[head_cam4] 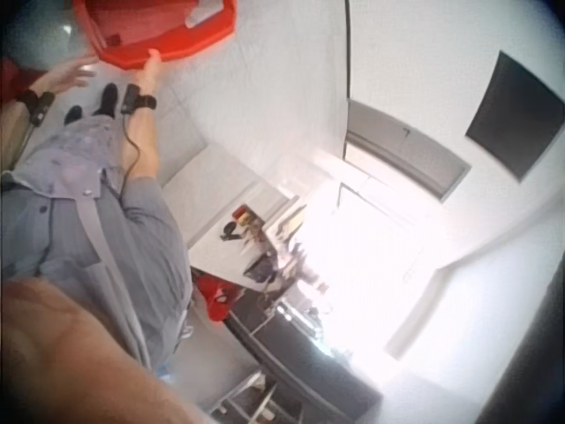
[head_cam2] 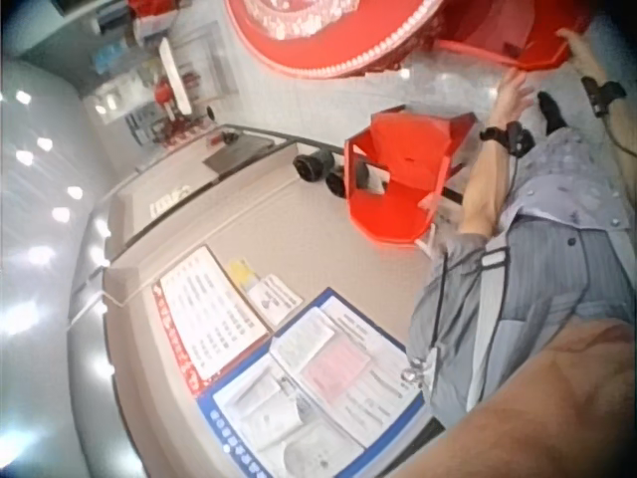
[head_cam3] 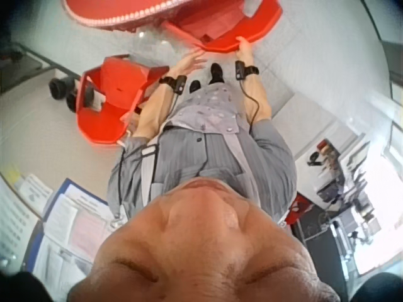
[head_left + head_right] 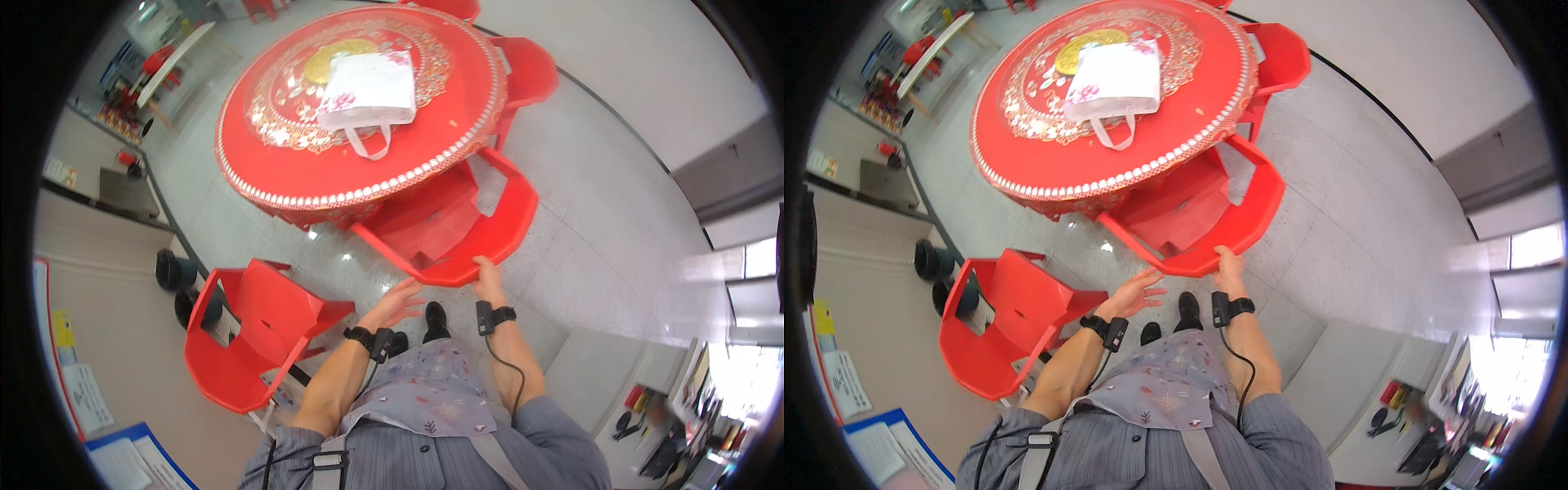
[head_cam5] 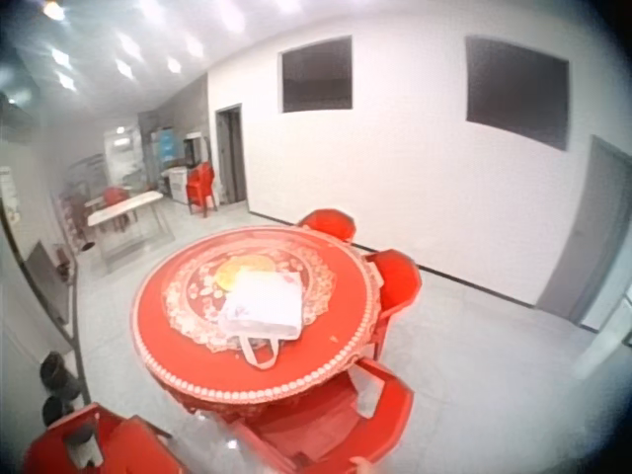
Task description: The person repeatedly picks up red plastic chairs from a stack and places them around a round table with a red tablecloth. The person then moves to a white rectangular table and arranges chairs around it. The person also moves a small stool with a floral cushion.
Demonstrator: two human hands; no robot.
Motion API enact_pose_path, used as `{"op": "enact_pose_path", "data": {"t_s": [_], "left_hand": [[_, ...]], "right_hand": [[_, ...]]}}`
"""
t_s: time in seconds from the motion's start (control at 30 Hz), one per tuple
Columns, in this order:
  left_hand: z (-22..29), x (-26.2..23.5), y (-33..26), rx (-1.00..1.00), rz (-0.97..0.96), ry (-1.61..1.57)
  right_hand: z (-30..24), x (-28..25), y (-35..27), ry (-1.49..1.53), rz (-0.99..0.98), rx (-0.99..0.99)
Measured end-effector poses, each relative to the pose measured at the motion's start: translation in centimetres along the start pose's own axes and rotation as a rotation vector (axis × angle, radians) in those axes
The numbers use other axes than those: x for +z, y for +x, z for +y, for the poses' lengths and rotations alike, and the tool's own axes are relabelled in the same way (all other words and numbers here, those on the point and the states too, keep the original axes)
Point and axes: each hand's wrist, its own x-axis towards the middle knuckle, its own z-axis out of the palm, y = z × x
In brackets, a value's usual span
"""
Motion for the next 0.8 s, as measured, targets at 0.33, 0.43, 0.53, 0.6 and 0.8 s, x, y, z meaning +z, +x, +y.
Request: {"op": "enact_pose_path", "data": {"t_s": [0.33, 0.43, 0.53, 0.6, 0.8], "left_hand": [[-9.7, -5.8, -7.6, -0.187, 0.411, 0.156], [-14.9, -11.4, -12.0, -0.223, 0.565, 0.053], [-19.7, -17.4, -18.2, -0.197, 0.732, -0.094], [-21.7, -19.6, -21.7, -0.213, 0.859, -0.091], [-29.0, -25.7, -33.9, -0.078, 1.322, -0.409]], "right_hand": [[-5.7, -2.4, 1.3, -0.262, -0.13, 0.152], [-7.5, -1.8, -1.2, -0.303, -0.201, 0.102], [-8.2, -3.0, -0.8, -0.333, -0.294, 0.184], [-8.3, -4.2, -0.9, -0.356, -0.372, 0.309], [-1.6, -6.3, -4.1, -0.868, -0.467, 0.572]]}}
